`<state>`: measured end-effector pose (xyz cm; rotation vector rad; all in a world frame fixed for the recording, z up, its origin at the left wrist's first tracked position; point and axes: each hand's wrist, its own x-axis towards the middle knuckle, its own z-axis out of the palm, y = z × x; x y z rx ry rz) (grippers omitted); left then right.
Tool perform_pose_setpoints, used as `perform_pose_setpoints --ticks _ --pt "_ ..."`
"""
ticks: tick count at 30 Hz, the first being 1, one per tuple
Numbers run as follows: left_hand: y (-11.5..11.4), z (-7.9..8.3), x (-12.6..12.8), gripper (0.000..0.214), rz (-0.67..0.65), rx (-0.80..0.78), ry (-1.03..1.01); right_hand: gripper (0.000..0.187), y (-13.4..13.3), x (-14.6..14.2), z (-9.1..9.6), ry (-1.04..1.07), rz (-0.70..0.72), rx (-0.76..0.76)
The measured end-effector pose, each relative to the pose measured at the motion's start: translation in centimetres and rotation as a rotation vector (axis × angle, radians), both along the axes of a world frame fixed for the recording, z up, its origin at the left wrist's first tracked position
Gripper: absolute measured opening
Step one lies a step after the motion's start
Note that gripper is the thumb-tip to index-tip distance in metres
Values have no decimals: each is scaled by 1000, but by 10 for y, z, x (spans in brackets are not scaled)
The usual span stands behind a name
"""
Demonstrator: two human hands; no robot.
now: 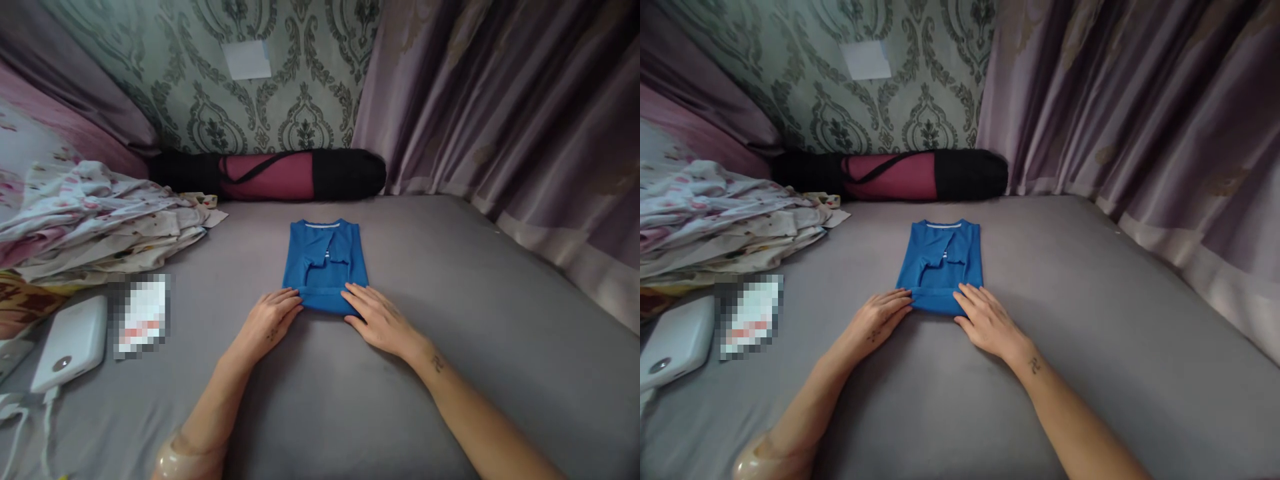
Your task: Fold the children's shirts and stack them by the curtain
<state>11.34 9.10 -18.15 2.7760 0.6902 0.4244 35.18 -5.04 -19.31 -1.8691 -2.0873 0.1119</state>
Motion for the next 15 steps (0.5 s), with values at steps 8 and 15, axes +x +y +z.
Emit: perform_pose_setpoints --ticks 8,15 --pt "5 -6 -5 46 27 17 36 42 0 6 3 -37 36 69" --pt "16 -15 -8 44 0 16 4 56 -3 21 -8 -35 45 83"
